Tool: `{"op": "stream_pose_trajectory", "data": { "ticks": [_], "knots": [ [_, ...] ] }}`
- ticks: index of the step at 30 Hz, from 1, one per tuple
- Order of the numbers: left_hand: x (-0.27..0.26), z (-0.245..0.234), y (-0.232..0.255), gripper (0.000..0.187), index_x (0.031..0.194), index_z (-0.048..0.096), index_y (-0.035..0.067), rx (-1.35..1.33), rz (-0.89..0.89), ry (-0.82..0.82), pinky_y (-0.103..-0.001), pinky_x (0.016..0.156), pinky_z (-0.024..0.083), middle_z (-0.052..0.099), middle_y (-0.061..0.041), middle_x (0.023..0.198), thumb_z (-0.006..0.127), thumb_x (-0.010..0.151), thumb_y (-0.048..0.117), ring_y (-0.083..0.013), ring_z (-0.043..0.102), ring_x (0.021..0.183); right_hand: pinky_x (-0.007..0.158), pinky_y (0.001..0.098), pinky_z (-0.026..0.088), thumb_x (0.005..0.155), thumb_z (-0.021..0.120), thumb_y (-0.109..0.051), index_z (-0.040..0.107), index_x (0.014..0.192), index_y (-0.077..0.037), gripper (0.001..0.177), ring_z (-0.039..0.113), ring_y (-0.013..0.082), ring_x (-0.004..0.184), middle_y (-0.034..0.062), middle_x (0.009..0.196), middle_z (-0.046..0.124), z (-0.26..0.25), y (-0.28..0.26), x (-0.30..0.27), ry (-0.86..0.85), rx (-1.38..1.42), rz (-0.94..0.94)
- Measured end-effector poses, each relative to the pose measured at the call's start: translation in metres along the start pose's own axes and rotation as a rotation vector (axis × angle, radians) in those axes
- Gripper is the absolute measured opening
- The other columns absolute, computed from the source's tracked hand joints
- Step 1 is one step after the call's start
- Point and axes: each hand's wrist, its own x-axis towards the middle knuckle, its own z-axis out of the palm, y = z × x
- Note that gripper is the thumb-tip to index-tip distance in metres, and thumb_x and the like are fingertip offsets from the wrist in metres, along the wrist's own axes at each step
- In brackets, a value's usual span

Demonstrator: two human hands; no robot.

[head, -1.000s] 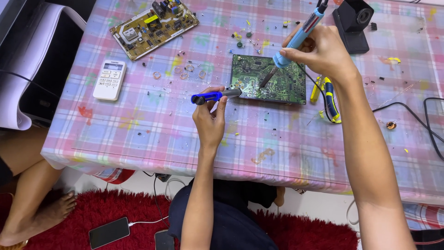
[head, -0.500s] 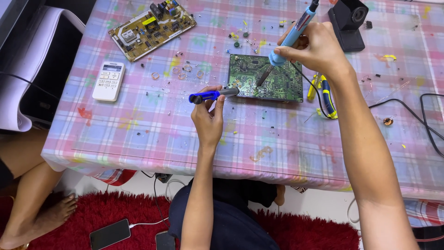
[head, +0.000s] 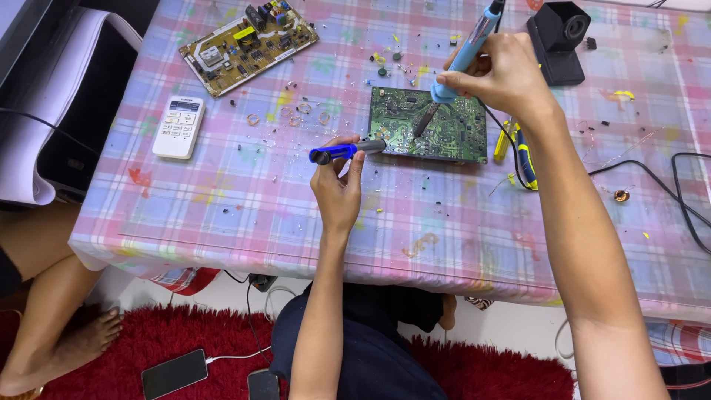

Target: The person is soldering a green circuit board on a table. They use a soldering iron in their right hand and a desoldering pump in their left hand to work on the board's components.

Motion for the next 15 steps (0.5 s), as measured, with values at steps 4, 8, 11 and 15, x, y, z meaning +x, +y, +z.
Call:
{"op": "stream_pose_trajectory", "data": {
  "ticks": [4,8,11,15],
  "knots": [
    [0.000,0.000,0.002,0.019,0.106,0.052,0.014,-0.027,-0.019,0.007,-0.017,0.051,0.049,0.063,-0.005,0.106,0.055,0.090,0.022,-0.0173,0.065,0.095,0.054,0.0212,0.033,0.082,0.074,-0.017,0.068,0.088,-0.012,0.010,0.041,0.0040,0.057,-0.0031,0.063,0.055,-0.004,0.002,0.000,-0.072,-0.121,-0.064],
    [0.001,-0.001,0.004,0.021,0.107,0.052,0.012,-0.102,-0.039,0.044,-0.021,0.062,0.055,0.063,-0.008,0.107,0.056,0.089,0.022,-0.0215,0.065,0.097,0.055,0.0204,0.037,0.081,0.073,-0.014,0.066,0.090,-0.008,0.013,0.047,0.0048,0.063,-0.0003,0.072,0.058,-0.005,-0.007,0.000,-0.128,-0.023,-0.023],
    [0.002,-0.003,0.005,0.020,0.106,0.053,0.013,-0.094,-0.024,0.100,-0.019,0.058,0.050,0.063,-0.007,0.107,0.057,0.089,0.022,-0.0187,0.065,0.097,0.059,0.0208,0.047,0.081,0.074,-0.013,0.066,0.088,-0.007,0.013,0.061,0.0083,0.070,0.0038,0.077,0.065,-0.010,-0.007,-0.002,-0.100,-0.019,0.007],
    [0.006,-0.007,0.009,0.018,0.105,0.052,0.012,-0.068,0.009,0.190,-0.027,0.075,0.054,0.061,-0.006,0.108,0.052,0.091,0.024,-0.0202,0.058,0.105,0.058,0.0201,0.049,0.082,0.074,-0.014,0.068,0.086,-0.003,0.014,0.061,0.0087,0.058,0.0073,0.065,0.064,-0.012,-0.006,-0.006,-0.016,-0.020,0.080]
  ]
}}
